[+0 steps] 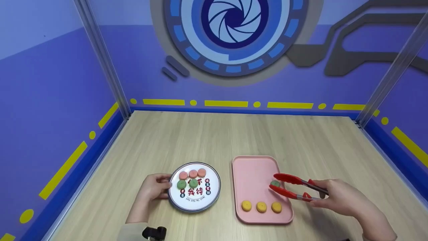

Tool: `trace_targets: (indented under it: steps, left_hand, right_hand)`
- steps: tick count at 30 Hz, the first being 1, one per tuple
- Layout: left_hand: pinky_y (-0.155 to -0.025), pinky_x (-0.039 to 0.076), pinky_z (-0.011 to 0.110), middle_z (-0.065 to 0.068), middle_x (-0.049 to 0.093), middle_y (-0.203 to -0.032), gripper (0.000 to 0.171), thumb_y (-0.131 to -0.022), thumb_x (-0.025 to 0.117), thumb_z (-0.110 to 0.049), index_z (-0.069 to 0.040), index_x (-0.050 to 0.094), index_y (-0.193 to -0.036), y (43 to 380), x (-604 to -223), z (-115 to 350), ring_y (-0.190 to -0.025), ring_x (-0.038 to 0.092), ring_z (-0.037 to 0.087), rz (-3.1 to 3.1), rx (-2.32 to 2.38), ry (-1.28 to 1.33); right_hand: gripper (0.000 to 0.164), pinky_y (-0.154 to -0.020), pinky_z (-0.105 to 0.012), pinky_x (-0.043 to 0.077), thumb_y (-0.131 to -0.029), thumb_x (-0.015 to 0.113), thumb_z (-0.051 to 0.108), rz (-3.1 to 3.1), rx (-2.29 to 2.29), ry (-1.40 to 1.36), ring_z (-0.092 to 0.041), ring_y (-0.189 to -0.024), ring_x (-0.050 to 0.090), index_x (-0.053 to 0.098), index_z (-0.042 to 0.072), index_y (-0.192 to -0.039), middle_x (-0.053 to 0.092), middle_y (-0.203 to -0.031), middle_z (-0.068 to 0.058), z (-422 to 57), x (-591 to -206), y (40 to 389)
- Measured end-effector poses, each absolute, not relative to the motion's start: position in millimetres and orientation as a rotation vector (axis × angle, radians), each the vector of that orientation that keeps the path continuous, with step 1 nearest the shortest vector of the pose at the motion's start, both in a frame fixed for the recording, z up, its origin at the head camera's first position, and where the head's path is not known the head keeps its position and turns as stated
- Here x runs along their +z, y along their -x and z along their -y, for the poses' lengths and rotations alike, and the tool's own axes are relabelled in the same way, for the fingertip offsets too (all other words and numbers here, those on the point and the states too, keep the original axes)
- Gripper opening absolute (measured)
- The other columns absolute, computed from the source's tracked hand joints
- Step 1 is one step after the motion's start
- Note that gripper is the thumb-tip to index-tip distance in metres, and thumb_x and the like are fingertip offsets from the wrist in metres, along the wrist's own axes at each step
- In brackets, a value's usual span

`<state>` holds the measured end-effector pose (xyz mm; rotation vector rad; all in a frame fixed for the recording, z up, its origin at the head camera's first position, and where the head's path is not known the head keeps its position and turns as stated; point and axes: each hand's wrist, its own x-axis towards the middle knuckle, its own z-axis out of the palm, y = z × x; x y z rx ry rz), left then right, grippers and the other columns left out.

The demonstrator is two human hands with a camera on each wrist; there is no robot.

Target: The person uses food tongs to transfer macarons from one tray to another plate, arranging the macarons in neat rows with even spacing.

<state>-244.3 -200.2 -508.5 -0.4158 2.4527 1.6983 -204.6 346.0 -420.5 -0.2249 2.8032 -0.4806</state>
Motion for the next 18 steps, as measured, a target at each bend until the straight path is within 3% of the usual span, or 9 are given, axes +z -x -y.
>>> trace_targets:
  steps: [18]
  left_hand:
    - [-0.059, 0.066, 0.031, 0.016, 0.064, -0.106, 0.040, -0.092, 0.067, 0.005, 0.006, 0.064, -0.132, 244.8, -508.4, 200.7, -0.075, 0.065, 0.016, -2.446, 1.700, 0.419]
  right_hand:
    - [0.068, -0.056, -0.025, 0.032, -0.077, 0.088, 0.043, -2.811, -0.419, 0.223, -0.016, -0.071, 0.048, 0.070, 0.004, -0.130, 0.054, -0.076, 0.001, -342.6, -418.9, 206.0]
